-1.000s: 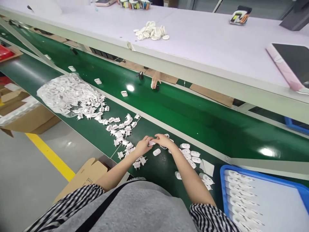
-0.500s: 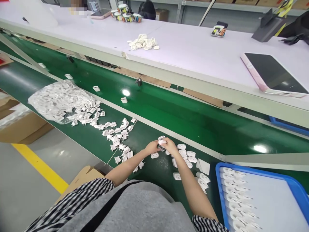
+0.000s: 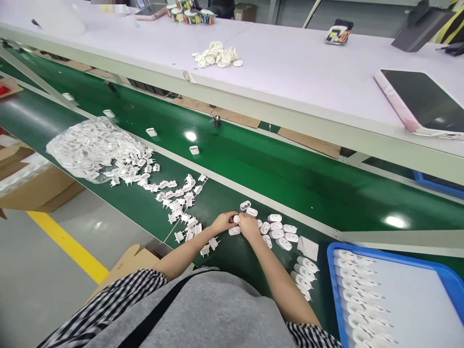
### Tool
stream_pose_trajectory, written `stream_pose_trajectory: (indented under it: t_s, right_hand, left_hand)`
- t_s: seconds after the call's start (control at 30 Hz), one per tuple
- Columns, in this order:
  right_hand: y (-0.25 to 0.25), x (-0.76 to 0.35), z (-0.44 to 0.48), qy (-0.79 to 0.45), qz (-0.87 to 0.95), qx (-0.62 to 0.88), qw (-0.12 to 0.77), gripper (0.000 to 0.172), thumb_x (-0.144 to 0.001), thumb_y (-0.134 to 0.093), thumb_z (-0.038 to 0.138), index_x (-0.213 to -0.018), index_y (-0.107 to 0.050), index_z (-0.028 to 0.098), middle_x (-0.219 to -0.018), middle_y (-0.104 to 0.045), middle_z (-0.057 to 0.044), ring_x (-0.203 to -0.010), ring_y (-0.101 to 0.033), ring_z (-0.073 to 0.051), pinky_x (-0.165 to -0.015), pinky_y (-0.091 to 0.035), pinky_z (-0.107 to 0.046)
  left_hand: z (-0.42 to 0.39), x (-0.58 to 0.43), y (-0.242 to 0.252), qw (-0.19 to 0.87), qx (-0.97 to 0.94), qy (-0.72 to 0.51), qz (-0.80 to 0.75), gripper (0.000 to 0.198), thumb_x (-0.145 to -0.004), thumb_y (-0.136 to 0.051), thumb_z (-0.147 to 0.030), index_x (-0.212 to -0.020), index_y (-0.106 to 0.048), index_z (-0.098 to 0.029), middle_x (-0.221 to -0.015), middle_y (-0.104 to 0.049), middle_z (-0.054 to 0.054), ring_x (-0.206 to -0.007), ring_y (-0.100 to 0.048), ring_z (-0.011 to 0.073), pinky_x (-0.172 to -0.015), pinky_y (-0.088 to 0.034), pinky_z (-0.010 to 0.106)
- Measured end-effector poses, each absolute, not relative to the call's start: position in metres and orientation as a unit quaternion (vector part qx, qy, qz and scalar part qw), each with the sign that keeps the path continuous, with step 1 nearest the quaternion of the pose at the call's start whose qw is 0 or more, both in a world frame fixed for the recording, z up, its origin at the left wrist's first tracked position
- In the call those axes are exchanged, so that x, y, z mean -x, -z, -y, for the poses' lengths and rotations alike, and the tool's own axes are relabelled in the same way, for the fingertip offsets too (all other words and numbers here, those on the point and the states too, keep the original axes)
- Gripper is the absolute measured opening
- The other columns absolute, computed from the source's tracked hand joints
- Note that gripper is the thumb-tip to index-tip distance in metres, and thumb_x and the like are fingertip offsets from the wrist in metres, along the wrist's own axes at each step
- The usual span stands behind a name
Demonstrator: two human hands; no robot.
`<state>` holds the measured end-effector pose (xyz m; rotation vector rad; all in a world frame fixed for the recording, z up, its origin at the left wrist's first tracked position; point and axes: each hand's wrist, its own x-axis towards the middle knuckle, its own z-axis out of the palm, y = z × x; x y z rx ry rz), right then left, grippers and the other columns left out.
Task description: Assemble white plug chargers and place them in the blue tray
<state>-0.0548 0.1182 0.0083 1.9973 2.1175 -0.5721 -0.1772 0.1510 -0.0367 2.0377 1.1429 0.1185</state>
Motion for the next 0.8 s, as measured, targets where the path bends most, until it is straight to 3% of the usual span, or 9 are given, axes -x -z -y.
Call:
stream_pose_trajectory:
  t_s: [0.13,0.33,0.53,0.8]
  right_hand:
    - [-0.006,0.062,-0.119,0.194,-0.725,-0.653,0.102,0.023,-0.074,-0.031,0.012,-0.088,-0.048,0.013,-0.084,-0.058,-0.009,-0.081,-0.052,-0.017,-0.065,-0.035,-0.024]
    - [-0.004,0.055,-0.120,0.206,-0.716,-0.656,0.118,0.022,-0.074,-0.035,0.015,-0.092,-0.047,0.015,-0.095,-0.054,-0.009,-0.080,-0.053,-0.018,-0.060,-0.036,-0.023]
    - [-0.008,0.049,-0.122,0.232,-0.699,-0.662,0.138,0.021,-0.072,-0.039,0.017,-0.092,-0.047,0.015,-0.091,-0.056,-0.008,-0.082,-0.053,-0.018,-0.061,-0.036,-0.023]
    - [-0.005,0.049,-0.124,0.236,-0.707,-0.648,0.156,0.023,-0.074,-0.035,0.015,-0.091,-0.050,0.014,-0.090,-0.057,-0.009,-0.082,-0.053,-0.019,-0.061,-0.036,-0.025]
  left_hand:
    - [-0.149,0.178,0.036,0.374,-0.822,-0.062,-0.425,0.028,-0.065,-0.048,-0.025,-0.093,-0.051,-0.019,-0.088,-0.055,0.000,-0.069,-0.051,0.0102,-0.063,-0.038,0.019]
    - [-0.148,0.173,0.032,0.324,-0.844,-0.031,-0.427,0.026,-0.068,-0.045,-0.025,-0.093,-0.051,-0.018,-0.092,-0.055,0.002,-0.083,-0.050,0.0139,-0.069,-0.038,0.021]
    - [-0.149,0.170,0.031,0.319,-0.855,-0.028,-0.408,0.024,-0.069,-0.044,-0.024,-0.091,-0.051,-0.019,-0.100,-0.053,0.000,-0.086,-0.050,0.0134,-0.070,-0.038,0.020]
    - [-0.155,0.164,0.018,0.295,-0.861,0.078,-0.408,0.024,-0.069,-0.046,-0.025,-0.091,-0.051,-0.018,-0.087,-0.058,0.004,-0.081,-0.053,0.0172,-0.067,-0.040,0.024]
